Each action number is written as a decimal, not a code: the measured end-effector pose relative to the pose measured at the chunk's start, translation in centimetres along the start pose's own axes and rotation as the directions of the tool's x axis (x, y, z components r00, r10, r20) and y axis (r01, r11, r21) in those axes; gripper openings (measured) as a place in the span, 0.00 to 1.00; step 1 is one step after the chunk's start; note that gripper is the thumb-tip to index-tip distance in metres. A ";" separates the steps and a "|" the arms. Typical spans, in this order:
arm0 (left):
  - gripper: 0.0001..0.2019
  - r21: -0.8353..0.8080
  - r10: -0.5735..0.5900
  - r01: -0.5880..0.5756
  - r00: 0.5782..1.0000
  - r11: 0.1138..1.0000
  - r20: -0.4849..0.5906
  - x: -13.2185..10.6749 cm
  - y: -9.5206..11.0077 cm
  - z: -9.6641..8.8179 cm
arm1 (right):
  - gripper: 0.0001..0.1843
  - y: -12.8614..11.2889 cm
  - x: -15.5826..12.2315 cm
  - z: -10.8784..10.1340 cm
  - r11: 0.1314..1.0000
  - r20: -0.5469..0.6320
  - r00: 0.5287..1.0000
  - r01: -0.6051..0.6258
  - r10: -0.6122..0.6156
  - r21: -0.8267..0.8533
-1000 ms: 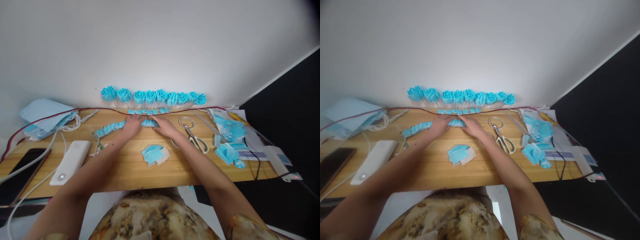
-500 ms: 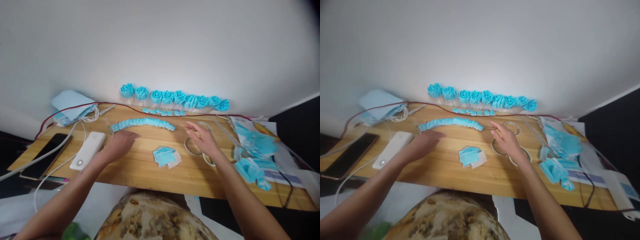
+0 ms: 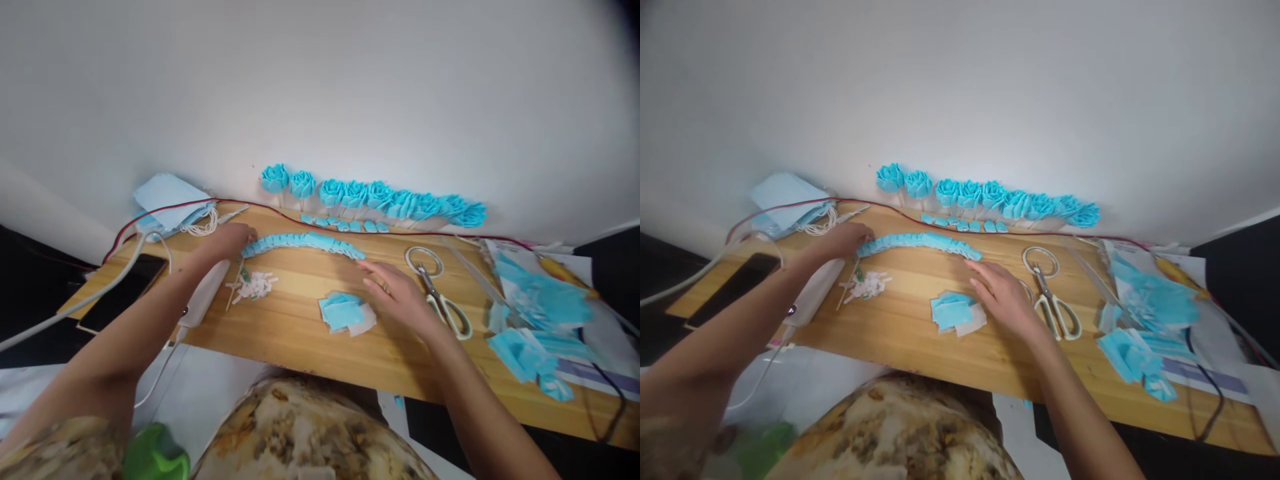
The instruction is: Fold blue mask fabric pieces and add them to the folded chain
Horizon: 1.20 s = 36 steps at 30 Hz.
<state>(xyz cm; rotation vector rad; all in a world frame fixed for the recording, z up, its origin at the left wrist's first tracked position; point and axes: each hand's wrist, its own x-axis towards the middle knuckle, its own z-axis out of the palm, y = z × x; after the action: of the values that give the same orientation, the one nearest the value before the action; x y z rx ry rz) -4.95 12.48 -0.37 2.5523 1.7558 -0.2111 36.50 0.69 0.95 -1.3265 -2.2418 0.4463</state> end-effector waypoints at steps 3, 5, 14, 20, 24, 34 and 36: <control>0.17 -0.006 -0.032 0.032 0.999 0.999 0.008 -0.3 -1.2 0.4 | 0.19 0.3 -1.6 -0.4 1.000 -0.002 1.000 -0.018 0.018 -0.018; 0.18 -0.010 -0.063 0.063 0.997 0.998 -0.038 -1.0 -1.7 0.2 | 0.19 0.4 -2.6 -1.1 0.999 -0.029 0.999 -0.037 0.037 -0.013; 0.21 -0.044 0.080 -0.098 0.947 0.994 -0.312 -3.1 3.8 -3.8 | 0.22 0.9 -0.9 -1.5 0.999 -0.106 0.994 -0.039 0.038 -0.007; 0.31 0.039 0.092 -0.091 0.995 0.995 -0.025 -0.4 4.3 -2.8 | 0.35 0.6 6.6 2.0 0.976 0.128 0.992 0.013 0.016 -0.219; 0.36 0.062 -0.011 0.005 0.995 0.998 0.098 0.5 4.0 -1.9 | 0.40 0.1 9.0 3.8 0.936 0.158 0.981 -0.054 0.116 -0.347; 0.32 0.090 0.150 -0.151 0.988 0.984 0.019 2.7 4.2 -3.6 | 0.34 2.3 8.8 3.8 0.954 0.127 0.982 -0.098 0.139 -0.283; 0.31 0.094 0.193 -0.190 0.981 0.977 -0.026 3.1 5.4 -4.3 | 0.34 3.6 8.3 2.6 0.960 0.129 0.978 -0.126 0.163 -0.251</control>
<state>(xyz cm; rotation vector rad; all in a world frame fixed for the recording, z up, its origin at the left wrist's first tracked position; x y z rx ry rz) 1.54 13.87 3.26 2.7848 1.5300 -0.2457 34.30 9.61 -1.04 -1.6392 -2.3909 0.3406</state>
